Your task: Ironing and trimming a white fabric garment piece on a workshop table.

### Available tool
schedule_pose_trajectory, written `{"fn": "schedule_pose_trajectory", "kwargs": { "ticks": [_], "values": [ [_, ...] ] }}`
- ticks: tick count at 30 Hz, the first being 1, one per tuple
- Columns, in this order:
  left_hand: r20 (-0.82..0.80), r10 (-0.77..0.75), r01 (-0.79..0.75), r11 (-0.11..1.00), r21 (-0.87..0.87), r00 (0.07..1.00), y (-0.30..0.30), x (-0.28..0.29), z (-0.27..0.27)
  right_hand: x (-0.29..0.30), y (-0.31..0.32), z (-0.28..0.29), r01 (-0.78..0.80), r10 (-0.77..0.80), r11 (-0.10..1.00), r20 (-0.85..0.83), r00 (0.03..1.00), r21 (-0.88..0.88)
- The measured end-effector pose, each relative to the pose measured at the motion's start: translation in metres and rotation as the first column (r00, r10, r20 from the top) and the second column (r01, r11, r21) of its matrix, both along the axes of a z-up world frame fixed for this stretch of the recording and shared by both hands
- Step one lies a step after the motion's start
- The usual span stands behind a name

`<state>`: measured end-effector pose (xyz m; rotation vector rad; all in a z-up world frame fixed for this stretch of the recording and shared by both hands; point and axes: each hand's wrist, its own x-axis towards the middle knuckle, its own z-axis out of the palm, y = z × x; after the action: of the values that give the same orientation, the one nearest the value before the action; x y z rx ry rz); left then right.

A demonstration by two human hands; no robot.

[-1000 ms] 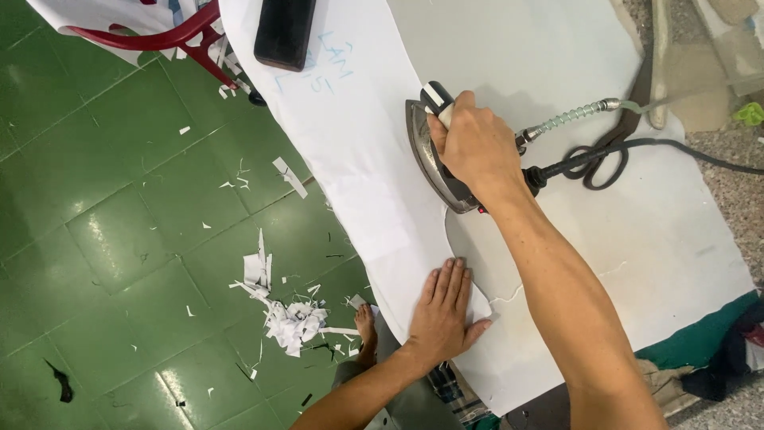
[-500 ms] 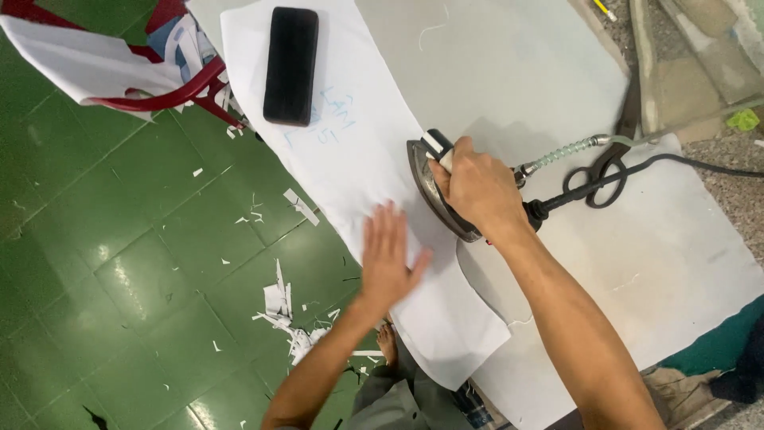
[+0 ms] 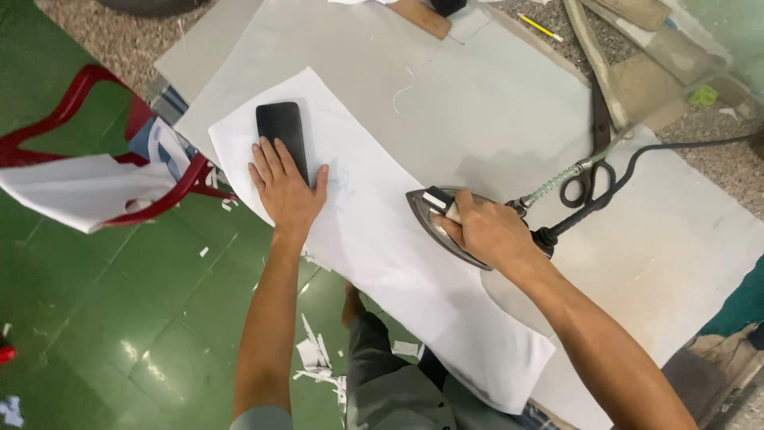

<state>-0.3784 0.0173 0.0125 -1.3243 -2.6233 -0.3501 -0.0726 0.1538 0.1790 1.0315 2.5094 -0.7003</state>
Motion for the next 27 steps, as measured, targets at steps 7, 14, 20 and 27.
{"fn": "schedule_pose_trajectory", "kwargs": {
  "ticks": [7,14,20,27],
  "values": [
    [0.049,-0.282,0.278,0.958,0.073,0.958,0.016,-0.061,0.006,-0.082,0.006,-0.011,0.073,-0.073,0.997,-0.002,0.997,0.014],
    [0.072,-0.260,0.249,0.958,0.140,0.963,0.018,-0.084,-0.005,-0.145,-0.003,-0.022,0.181,-0.181,0.983,-0.081,0.980,-0.007],
    [0.084,-0.353,0.345,0.933,0.098,0.932,0.019,-0.079,0.010,-0.110,-0.020,-0.024,0.306,-0.306,0.952,0.023,0.952,0.005],
    [0.529,-0.454,0.645,0.720,-0.256,0.717,0.034,-0.035,0.058,-0.035,-0.022,-0.004,0.329,-0.326,0.944,0.105,0.940,-0.015]
  ]
}}
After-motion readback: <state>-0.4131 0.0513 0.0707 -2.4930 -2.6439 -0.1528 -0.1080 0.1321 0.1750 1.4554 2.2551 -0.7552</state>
